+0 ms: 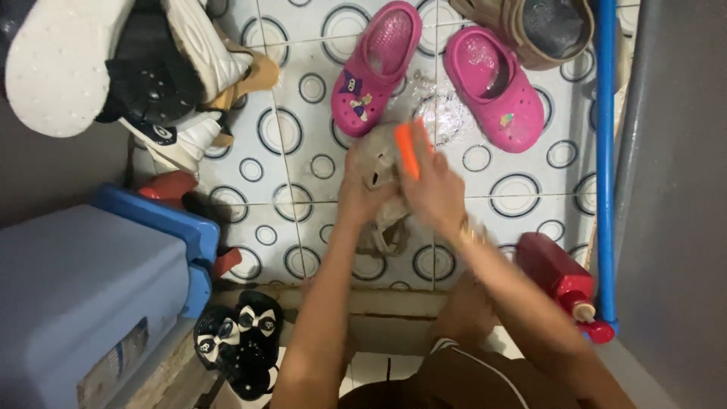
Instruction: The person scrubs a beige clog-style shoe with an orange brush while standing on a tiled floor. They hold the shoe with one hand and scrub the exterior and interior surfaces with the other, turning the shoe to clean different areas.
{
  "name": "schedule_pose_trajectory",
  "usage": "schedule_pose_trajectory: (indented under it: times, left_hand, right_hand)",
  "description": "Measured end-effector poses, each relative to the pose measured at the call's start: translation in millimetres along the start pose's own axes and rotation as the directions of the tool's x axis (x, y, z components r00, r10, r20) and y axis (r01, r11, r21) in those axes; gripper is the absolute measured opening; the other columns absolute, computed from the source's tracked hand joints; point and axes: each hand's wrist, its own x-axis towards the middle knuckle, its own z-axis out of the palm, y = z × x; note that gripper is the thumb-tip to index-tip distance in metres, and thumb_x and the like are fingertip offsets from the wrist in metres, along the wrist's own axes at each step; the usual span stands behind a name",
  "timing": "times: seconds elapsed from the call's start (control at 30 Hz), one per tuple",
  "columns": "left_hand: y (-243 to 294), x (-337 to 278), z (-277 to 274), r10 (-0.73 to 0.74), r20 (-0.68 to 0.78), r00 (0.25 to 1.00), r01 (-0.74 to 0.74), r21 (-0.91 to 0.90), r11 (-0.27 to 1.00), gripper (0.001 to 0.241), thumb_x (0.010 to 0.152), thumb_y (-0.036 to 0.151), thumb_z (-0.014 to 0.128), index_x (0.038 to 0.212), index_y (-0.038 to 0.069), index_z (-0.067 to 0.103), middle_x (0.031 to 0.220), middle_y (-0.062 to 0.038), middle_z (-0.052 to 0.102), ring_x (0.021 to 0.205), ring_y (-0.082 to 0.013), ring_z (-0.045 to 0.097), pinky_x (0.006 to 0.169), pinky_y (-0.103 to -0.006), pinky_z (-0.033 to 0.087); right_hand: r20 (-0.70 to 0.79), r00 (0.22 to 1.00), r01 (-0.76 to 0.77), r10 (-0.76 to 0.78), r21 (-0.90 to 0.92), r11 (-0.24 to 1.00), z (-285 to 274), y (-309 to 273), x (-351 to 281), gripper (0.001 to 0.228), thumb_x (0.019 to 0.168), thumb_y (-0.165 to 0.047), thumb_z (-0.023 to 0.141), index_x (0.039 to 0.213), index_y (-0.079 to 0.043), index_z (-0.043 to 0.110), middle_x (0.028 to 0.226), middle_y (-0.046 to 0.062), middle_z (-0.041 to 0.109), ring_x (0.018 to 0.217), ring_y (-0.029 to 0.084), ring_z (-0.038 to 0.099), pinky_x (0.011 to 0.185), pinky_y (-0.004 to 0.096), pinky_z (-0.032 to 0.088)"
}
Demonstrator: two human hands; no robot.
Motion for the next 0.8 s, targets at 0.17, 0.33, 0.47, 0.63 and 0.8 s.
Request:
schedule_pose_trajectory:
  times: [0.17, 0.33, 0.47, 0.63, 0.8]
  left_hand:
    - [-24, 11, 11, -0.060, -0.013, 0.998, 0.061, 0.107, 0.992, 0.110, 0.079, 0.045, 0.080, 0.163, 0.027, 0.010, 0.163, -0.014, 0.033, 0.144, -0.0393, 0.040, 0.120, -0.0531, 0.034]
    - [-13, 8, 7, -0.086, 0.011, 0.996, 0.084, 0.093, 0.992, 0.115, 0.076, 0.049, 0.081, 0.163, 0.022, 0.011, 0.164, -0.018, 0.029, 0.146, -0.0428, 0.036, 0.121, -0.0571, 0.031]
    - [-52, 25, 17, -0.115, 0.009, 0.993, 0.114, 0.104, 0.988, 0.103, 0.085, 0.047, 0.075, 0.163, 0.027, 0.011, 0.165, -0.011, 0.029, 0.148, -0.0351, 0.035, 0.121, -0.0533, 0.032]
    - [-8, -5, 3, -0.087, -0.004, 0.996, 0.087, 0.024, 0.996, 0.109, 0.080, 0.050, 0.081, 0.162, 0.023, 0.013, 0.163, -0.017, 0.031, 0.147, -0.0418, 0.034, 0.120, -0.0577, 0.030]
    - [-20, 2, 10, -0.095, 0.007, 0.995, 0.095, -0.065, 0.993, 0.119, 0.077, 0.049, 0.082, 0.163, 0.018, 0.007, 0.163, -0.024, 0.027, 0.147, -0.0429, 0.033, 0.121, -0.0592, 0.029]
  right_hand:
    - [0.031, 0.997, 0.074, -0.071, -0.099, 0.992, 35, 30, 17, 0.060, 0.098, -0.048, 0.051, 0.153, -0.026, 0.042, 0.102, 0.020, 0.062, 0.082, 0.049, 0.070, 0.074, 0.057, 0.056]
    - [-0.040, 0.998, 0.034, -0.038, -0.100, 0.994, 13, 26, 64, 0.064, 0.103, -0.056, 0.048, 0.160, -0.040, 0.024, 0.099, 0.018, 0.066, 0.090, 0.052, 0.071, 0.079, 0.060, 0.055]
    - [-0.108, 0.984, 0.124, -0.140, -0.143, 0.982, 22, 7, 1, 0.065, 0.100, -0.044, 0.055, 0.159, -0.032, 0.032, 0.094, 0.019, 0.062, 0.074, 0.052, 0.071, 0.069, 0.059, 0.058]
    - [-0.007, 0.997, 0.075, -0.075, -0.044, 0.996, 22, 27, 33, 0.063, 0.103, -0.050, 0.046, 0.161, -0.031, 0.030, 0.099, 0.022, 0.063, 0.085, 0.056, 0.069, 0.077, 0.062, 0.055]
    - [-0.075, 0.996, 0.053, -0.054, -0.017, 0.998, 24, 27, 42, 0.067, 0.104, -0.040, 0.055, 0.162, -0.035, 0.020, 0.096, 0.023, 0.065, 0.087, 0.053, 0.071, 0.081, 0.061, 0.055]
